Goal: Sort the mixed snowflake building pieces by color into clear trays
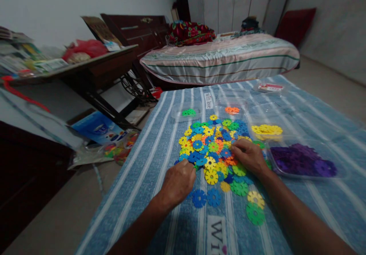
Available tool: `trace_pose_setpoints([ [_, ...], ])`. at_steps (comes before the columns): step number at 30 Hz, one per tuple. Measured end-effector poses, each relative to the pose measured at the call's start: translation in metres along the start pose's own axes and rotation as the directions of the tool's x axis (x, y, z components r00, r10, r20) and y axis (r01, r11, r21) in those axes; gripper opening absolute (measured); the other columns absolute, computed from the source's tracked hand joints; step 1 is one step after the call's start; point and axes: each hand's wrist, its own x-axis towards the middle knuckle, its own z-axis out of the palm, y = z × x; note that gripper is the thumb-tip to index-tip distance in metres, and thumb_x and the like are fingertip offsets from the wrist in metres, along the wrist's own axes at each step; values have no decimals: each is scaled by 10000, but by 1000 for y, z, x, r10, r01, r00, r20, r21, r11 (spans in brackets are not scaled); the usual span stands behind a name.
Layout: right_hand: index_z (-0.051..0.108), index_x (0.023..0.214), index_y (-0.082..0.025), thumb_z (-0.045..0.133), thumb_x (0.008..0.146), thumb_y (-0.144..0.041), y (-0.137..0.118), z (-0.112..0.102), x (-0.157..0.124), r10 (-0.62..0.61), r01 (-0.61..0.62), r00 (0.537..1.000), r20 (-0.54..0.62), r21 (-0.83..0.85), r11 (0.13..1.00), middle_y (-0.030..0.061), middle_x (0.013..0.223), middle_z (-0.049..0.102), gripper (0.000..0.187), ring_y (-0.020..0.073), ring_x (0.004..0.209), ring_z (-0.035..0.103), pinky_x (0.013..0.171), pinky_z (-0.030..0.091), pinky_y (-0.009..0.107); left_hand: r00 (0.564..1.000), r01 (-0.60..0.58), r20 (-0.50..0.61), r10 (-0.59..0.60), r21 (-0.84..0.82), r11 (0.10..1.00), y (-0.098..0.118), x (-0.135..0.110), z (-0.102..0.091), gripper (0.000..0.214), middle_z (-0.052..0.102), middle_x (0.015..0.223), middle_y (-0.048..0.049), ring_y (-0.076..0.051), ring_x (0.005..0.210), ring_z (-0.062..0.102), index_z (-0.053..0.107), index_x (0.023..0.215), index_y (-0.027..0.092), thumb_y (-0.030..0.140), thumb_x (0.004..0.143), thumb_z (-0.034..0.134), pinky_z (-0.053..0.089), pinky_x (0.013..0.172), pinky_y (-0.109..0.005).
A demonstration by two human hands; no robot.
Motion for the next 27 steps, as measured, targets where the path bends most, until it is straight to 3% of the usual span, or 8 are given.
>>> trace_pose_setpoints([
  [4,636,648,-214,523,829,-334,-1,0,0,-2,2,1000,-3,2,1000,13,671,620,245,177,698,590,675,426,292,996,6,-85,-14,-87,996,-1,-2,2,251,656,841,-72,-197,790,630,642,812,164,217,931,427,466,718,-302],
  [7,637,652,-213,519,836,-332,-1,0,0,-3,3,1000,7,5,1000,16,670,619,248,179,706,588,681,426,295,991,-67,-123,45,-178,982,2,-6,2,256,644,787,-56,-182,774,619,622,752,172,233,927,444,453,715,-287],
  [10,631,647,-215,517,840,-329,-2,0,0,-2,2,1000,5,13,1000,15,664,618,252,180,702,585,682,423,299,987,-122,-138,83,-301,946,7,-9,1,307,614,724,-38,-159,713,593,579,672,176,250,926,425,431,679,-272],
  [13,630,646,-219,518,843,-334,-3,0,0,-2,2,1000,2,14,1000,13,665,616,254,182,698,583,671,421,300,992,-91,-122,37,-471,878,8,-7,-1,343,558,636,-13,-138,632,551,502,582,178,279,902,434,401,622,-258],
  [16,637,658,-221,520,847,-336,-3,0,0,1,-1,1000,8,11,1000,14,668,614,250,185,705,587,674,425,302,997,67,29,-67,-725,685,6,0,-2,342,503,525,20,-109,515,512,472,565,182,341,867,468,381,540,-230],
  [21,635,661,-219,525,849,-335,-1,2,0,1,-1,1000,-2,2,1000,10,669,608,247,179,697,587,666,428,293,924,375,353,-144,-909,181,-3,11,4,295,622,557,4,-94,406,540,566,776,163,457,792,574,321,384,-173],
  [24,636,666,-216,519,853,-328,-1,3,0,2,-2,1000,5,-15,1000,10,679,609,247,178,703,583,668,422,291,899,409,401,-176,-913,5,-11,24,3,302,640,554,-12,-93,378,547,548,820,152,437,769,634,310,346,-150],
  [27,639,674,-214,508,857,-332,-2,4,0,6,-6,1000,15,-19,1000,13,682,611,254,181,714,584,682,421,295,902,324,344,-262,-939,-117,-26,50,-15,220,638,548,-10,-80,374,538,526,831,143,335,802,629,349,356,-143],
])
